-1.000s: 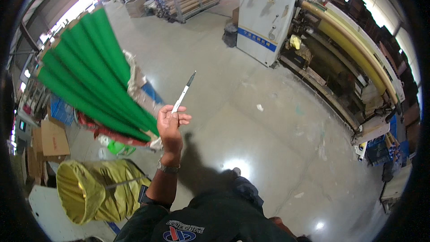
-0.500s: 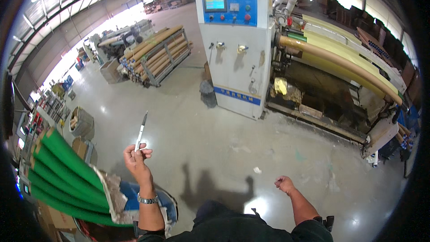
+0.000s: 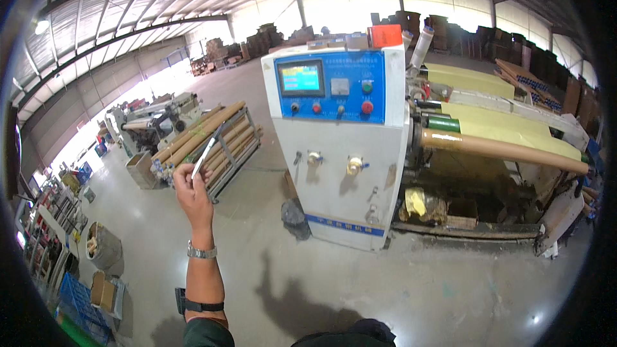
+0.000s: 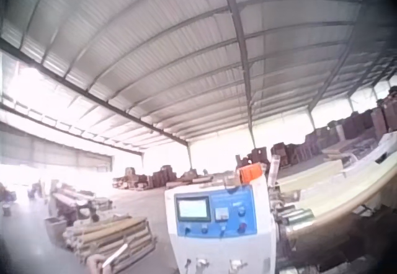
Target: The worker is sorting pink documents, retrieving green foam-covered tubes from a machine, and packing green tape rings into a cardboard box.
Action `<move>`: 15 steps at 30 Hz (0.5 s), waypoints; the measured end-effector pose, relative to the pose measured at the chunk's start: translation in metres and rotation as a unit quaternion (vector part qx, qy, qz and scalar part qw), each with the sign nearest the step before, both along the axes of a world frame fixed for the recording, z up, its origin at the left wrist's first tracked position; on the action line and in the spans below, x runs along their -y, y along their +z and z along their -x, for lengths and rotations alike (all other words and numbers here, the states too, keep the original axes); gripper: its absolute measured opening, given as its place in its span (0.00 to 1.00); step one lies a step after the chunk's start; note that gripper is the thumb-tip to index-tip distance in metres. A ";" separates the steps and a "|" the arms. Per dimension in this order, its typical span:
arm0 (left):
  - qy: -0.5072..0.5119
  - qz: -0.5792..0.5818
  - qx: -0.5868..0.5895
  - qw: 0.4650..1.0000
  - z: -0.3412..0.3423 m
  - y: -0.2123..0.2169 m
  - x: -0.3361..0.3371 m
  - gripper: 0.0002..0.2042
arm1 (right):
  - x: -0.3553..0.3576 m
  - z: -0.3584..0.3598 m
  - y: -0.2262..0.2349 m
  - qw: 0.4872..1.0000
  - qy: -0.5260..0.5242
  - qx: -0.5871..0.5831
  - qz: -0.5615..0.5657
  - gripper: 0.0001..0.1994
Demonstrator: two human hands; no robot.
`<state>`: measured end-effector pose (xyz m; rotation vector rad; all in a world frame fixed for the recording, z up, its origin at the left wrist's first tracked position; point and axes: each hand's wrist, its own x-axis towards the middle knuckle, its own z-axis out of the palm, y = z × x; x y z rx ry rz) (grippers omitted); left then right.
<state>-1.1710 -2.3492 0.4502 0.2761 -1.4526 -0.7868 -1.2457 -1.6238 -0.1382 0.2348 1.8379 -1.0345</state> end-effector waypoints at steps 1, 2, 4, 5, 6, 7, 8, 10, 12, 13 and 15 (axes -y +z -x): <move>0.040 0.051 0.031 0.997 0.027 0.011 0.017 0.08 | 0.009 0.012 0.002 1.000 -0.014 0.013 -0.004 0.18; 0.082 0.101 0.062 0.990 0.053 0.023 0.034 0.08 | 0.022 0.027 0.002 0.999 -0.026 0.020 -0.003 0.18; 0.080 0.105 0.057 0.990 0.111 0.045 0.060 0.08 | 0.049 0.060 0.006 0.998 -0.054 0.028 0.001 0.18; 0.113 0.144 0.074 0.980 0.137 0.053 0.077 0.08 | 0.058 0.079 0.003 0.997 -0.070 0.033 0.006 0.18; 0.143 0.184 0.092 0.968 0.162 0.066 0.092 0.08 | 0.071 0.100 0.002 0.996 -0.085 0.033 0.016 0.18; 0.151 0.202 0.107 0.962 0.183 0.082 0.102 0.10 | 0.085 0.122 0.000 0.994 -0.098 0.028 0.032 0.18; 0.149 0.209 0.106 0.961 0.206 0.096 0.112 0.10 | 0.099 0.144 -0.002 0.992 -0.110 0.021 0.055 0.18; 0.187 0.231 0.157 0.942 0.254 0.122 0.135 0.09 | 0.129 0.192 -0.006 0.980 -0.122 -0.013 0.154 0.19; 0.196 0.246 0.178 0.932 0.303 0.139 0.154 0.08 | 0.157 0.231 0.011 0.932 -0.112 -0.102 0.331 0.17; 0.209 0.255 0.201 0.922 0.327 0.146 0.163 0.08 | 0.174 0.244 0.026 0.930 -0.118 -0.104 0.332 0.17; 0.208 0.259 0.219 0.918 0.366 0.161 0.183 0.07 | 0.236 0.254 0.108 0.951 -0.224 -0.149 0.153 0.15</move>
